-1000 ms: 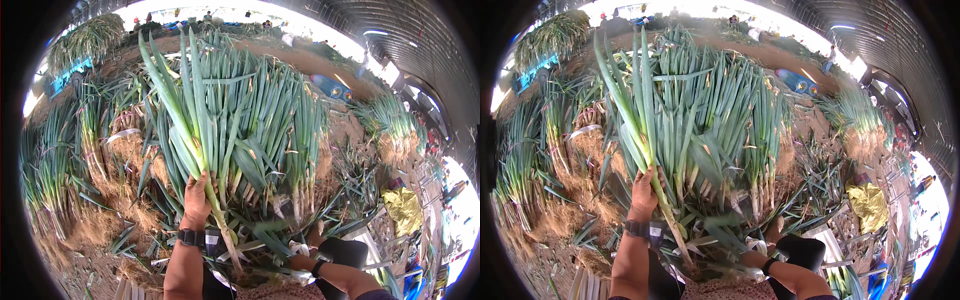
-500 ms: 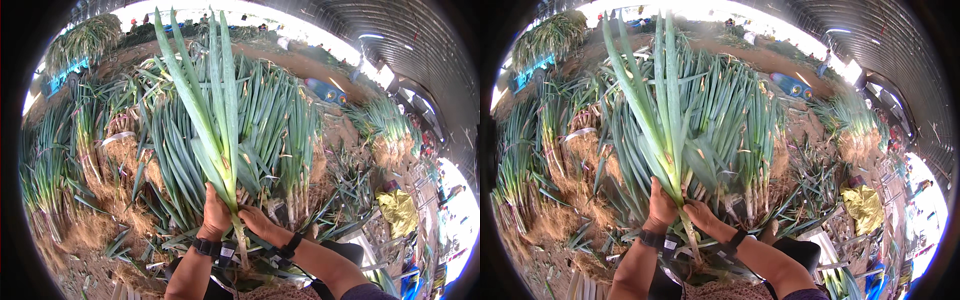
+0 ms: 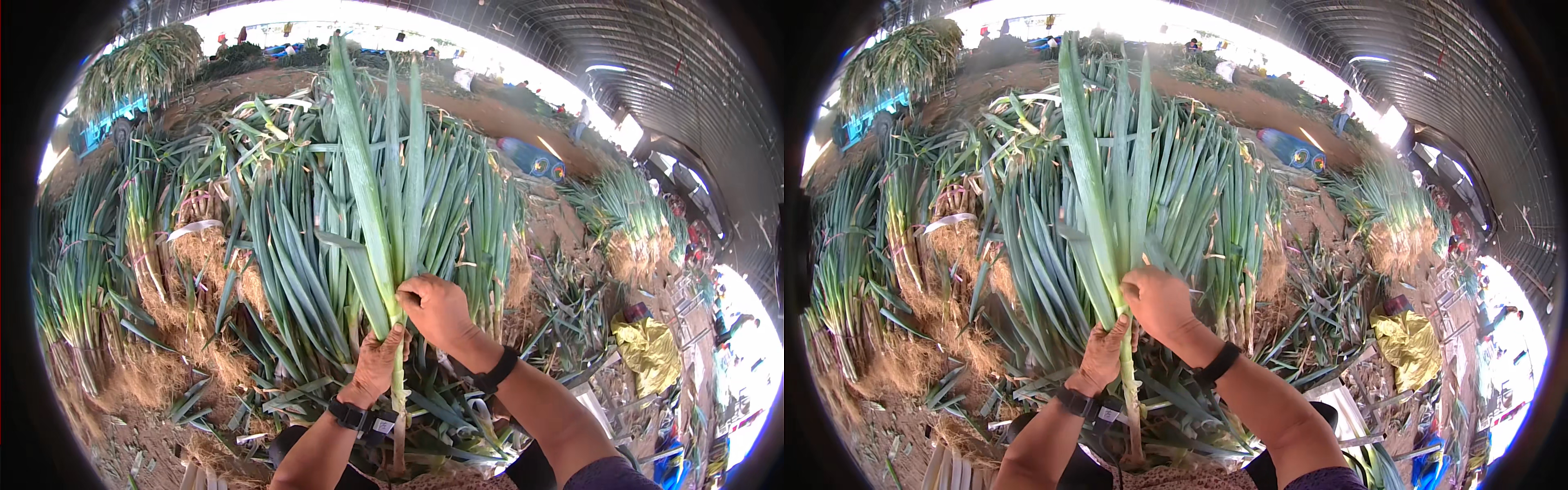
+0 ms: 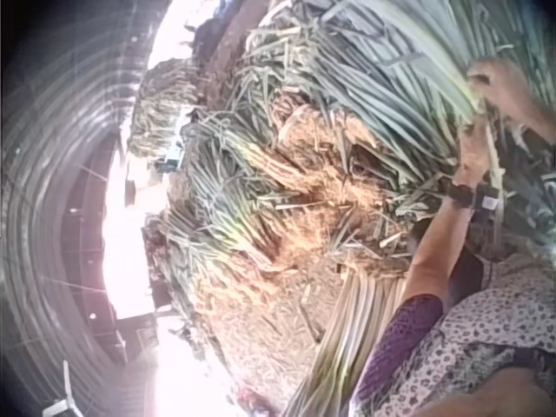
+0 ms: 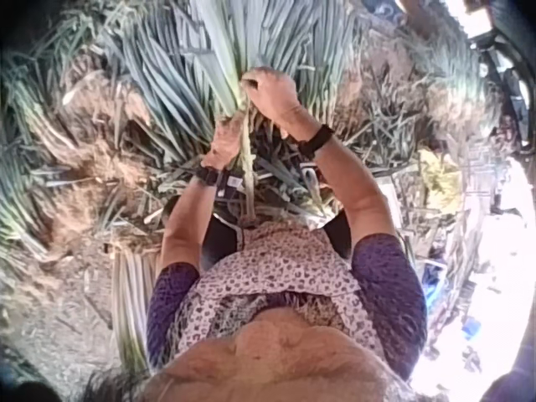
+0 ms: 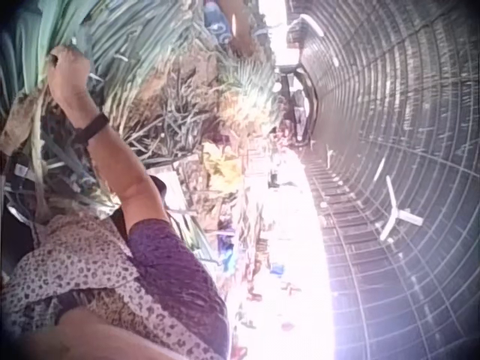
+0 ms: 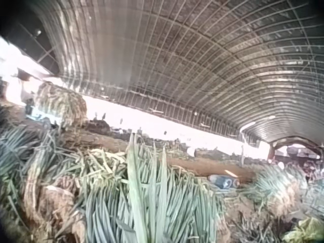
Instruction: The person picks up a leek from a pile, peels away the outer layers by hand, and places the cleaned leek onto a separate stack, repeating the process for a second leek.
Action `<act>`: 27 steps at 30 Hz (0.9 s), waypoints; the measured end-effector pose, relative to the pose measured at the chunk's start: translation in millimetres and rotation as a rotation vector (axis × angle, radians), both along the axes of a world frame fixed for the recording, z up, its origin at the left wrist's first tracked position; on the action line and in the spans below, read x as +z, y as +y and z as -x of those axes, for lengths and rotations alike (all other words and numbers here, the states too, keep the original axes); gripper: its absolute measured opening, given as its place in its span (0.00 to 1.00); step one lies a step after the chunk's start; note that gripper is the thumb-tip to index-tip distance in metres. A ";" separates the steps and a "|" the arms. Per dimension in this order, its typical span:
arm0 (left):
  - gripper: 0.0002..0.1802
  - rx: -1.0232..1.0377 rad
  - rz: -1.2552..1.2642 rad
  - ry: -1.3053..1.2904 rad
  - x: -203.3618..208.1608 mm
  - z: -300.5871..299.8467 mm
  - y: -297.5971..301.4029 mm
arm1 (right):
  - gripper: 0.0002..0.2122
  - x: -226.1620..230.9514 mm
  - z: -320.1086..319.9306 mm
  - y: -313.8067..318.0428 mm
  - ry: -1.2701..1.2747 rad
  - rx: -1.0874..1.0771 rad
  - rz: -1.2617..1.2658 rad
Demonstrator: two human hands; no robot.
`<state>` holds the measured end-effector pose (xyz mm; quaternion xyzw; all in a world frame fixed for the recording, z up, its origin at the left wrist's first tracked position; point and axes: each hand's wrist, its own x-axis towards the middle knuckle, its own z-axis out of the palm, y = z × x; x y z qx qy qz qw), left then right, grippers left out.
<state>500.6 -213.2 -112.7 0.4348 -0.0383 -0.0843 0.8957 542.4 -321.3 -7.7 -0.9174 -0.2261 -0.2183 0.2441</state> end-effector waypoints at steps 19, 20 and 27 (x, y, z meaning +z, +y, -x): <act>0.17 -0.164 0.078 0.116 -5.4 5.4 -2.6 | 0.07 -20.4 -7.4 -31.3 -0.198 0.163 0.196; 0.17 -0.164 0.076 0.114 -7.0 5.3 -5.3 | 0.07 -23.8 -10.0 -32.5 -0.201 0.163 0.194; 0.19 -0.093 0.119 0.217 5.1 7.6 5.0 | 0.02 23.0 -51.4 -87.5 -0.547 -0.176 -0.240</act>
